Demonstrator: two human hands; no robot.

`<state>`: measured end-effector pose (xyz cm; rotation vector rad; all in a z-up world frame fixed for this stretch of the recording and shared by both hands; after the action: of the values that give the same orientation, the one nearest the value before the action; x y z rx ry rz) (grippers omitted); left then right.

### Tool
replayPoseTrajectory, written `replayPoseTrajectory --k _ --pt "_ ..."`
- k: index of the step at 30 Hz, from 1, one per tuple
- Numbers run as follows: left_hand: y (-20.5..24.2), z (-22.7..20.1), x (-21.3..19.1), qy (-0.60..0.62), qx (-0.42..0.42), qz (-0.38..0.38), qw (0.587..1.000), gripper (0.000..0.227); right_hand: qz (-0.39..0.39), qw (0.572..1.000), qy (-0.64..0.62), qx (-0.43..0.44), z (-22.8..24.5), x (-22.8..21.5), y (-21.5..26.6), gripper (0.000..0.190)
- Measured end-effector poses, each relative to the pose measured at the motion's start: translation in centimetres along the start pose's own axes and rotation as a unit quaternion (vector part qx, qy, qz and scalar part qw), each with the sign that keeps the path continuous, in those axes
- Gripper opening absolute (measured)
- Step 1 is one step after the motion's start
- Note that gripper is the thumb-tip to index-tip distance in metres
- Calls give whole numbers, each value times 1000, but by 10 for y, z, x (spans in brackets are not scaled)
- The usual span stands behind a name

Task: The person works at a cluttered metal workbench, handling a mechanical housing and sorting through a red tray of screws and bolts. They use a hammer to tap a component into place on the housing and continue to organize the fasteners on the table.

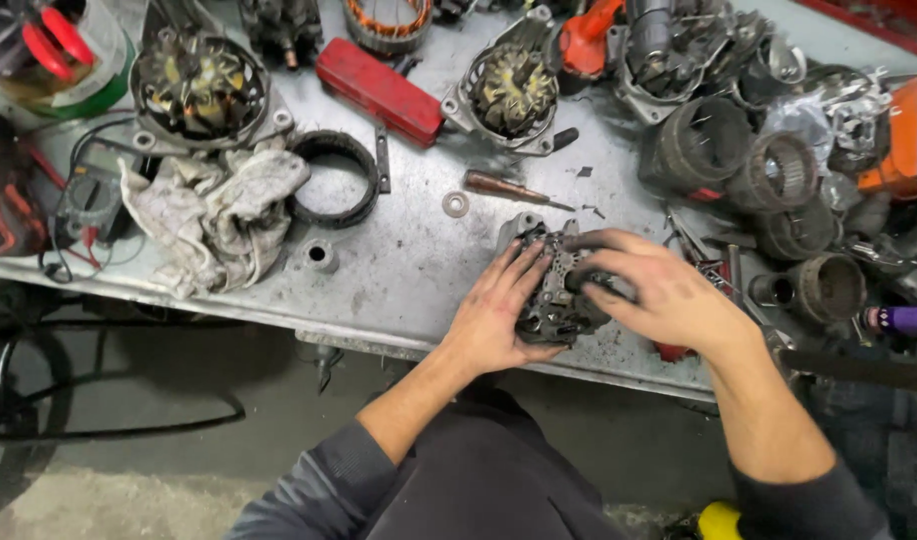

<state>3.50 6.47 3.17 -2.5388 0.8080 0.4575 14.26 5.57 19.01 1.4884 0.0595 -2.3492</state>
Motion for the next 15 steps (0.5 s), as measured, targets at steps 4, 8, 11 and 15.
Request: replayPoseTrajectory --k 4,8,11,15 --pt "-2 -1 -3 3 3 2 1000 121 -109 991 48 57 -60 11 61 26" --pt "-2 1 -1 3 1 8 1000 120 -135 980 70 129 -85 36 94 29" --pt "-3 -10 -3 -4 -11 8 1000 120 -133 973 72 176 -91 52 99 27" --pt "-8 -25 0 -16 -19 4 1000 119 -96 962 86 240 -93 60 95 23"
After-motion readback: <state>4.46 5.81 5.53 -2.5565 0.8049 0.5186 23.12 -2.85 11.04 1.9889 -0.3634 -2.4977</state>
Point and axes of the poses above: each hand's wrist, its own y-axis away from the middle knuckle, its own x-axis out of the palm, z = x × y, the point moved 7 cm from there along -y, towards the middle knuckle, and after that the axes turned 9 degrees about -x, right-handed, at the moved point
